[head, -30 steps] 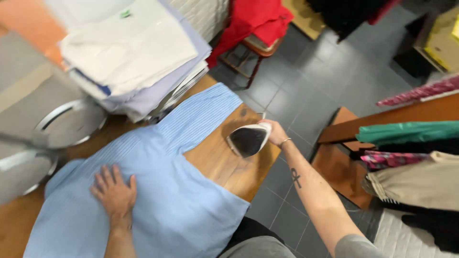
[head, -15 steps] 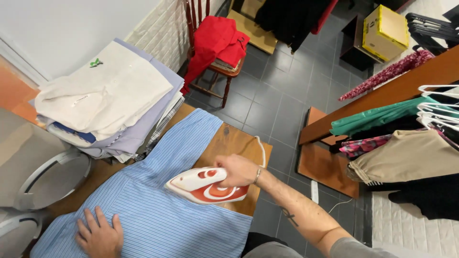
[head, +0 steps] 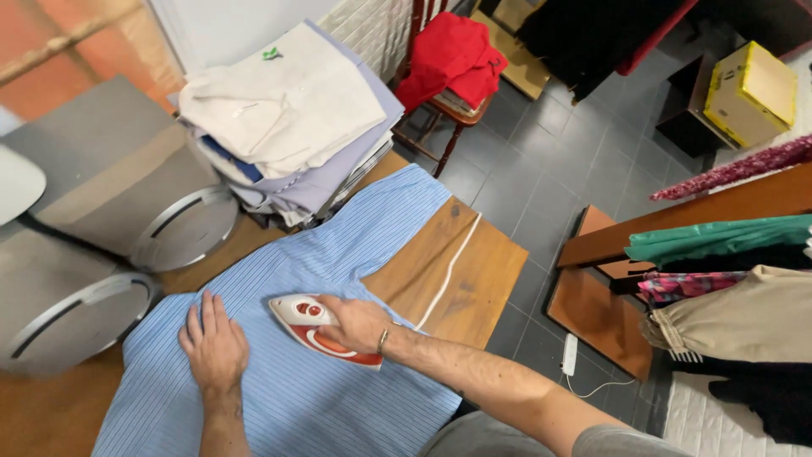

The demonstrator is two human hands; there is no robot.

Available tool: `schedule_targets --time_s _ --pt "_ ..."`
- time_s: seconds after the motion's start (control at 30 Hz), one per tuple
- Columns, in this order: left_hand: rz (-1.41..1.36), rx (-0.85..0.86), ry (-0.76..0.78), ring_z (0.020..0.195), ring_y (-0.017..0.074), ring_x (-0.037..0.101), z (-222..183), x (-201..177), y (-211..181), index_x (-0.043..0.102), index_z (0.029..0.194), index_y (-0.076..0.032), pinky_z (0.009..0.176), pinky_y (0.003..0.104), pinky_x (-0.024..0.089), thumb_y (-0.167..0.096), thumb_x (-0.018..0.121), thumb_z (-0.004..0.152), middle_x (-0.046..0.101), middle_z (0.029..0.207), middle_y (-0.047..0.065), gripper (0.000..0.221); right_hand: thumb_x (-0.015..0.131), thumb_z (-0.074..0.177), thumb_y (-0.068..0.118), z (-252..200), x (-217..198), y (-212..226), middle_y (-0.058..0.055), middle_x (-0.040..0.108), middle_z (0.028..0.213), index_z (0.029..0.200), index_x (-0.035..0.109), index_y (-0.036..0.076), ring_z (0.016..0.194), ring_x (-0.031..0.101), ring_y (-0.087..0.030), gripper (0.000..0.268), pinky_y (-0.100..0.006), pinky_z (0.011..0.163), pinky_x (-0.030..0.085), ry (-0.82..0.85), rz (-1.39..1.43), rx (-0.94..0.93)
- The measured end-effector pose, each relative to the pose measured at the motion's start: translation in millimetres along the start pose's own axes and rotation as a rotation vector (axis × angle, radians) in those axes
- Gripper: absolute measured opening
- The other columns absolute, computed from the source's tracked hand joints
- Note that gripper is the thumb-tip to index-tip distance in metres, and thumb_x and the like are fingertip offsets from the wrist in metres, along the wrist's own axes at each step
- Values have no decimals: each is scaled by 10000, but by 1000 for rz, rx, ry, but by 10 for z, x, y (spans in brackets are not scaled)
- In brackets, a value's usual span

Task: A person uses an iron to remove wrinkles from a blue striped button-down shirt on a wooden table.

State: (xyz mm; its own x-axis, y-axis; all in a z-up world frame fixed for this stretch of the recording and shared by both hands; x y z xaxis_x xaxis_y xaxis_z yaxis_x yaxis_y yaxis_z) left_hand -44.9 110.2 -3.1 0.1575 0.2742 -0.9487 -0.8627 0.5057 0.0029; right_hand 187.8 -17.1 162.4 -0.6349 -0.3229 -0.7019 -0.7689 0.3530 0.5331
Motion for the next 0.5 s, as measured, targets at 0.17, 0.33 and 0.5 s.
schedule_targets --time_s 0.17,0.33,0.5 --pt "-182 -36 -42 1388 322 475 -26 184 98 569 1478 -59 1103 530 386 -161 558 875 477 1624 78 611 528 991 379 284 178 87 -261 702 1143 1558 323 234 1063 697 -484 620 -591 917 568 12 -132 3" --pt "-187 -124 16 1386 284 445 28 100 88 536 1491 -86 1114 509 349 -190 539 862 446 1630 32 638 535 988 421 524 385 -69 -228 713 1106 1554 330 292 1034 712 -462 616 -565 889 590 16 -200 -25" --pt "-180 -155 60 1389 270 424 50 139 83 503 1514 -104 1131 501 323 -226 532 891 403 1649 7 635 524 1006 413 647 377 3 -241 706 1080 1561 326 284 1028 707 -474 604 -569 884 592 13 -250 -36"
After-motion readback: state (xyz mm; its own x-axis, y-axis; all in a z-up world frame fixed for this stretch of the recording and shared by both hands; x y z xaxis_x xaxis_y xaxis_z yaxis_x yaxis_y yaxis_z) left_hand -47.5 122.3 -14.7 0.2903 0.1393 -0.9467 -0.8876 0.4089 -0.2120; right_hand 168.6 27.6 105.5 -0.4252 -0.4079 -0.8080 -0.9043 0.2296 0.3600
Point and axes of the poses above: each hand's wrist, its own z-axis towards the middle knuckle, its own x-axis out of the palm, y = z × x, the point moved 1 cm from there along z, towards the middle knuckle
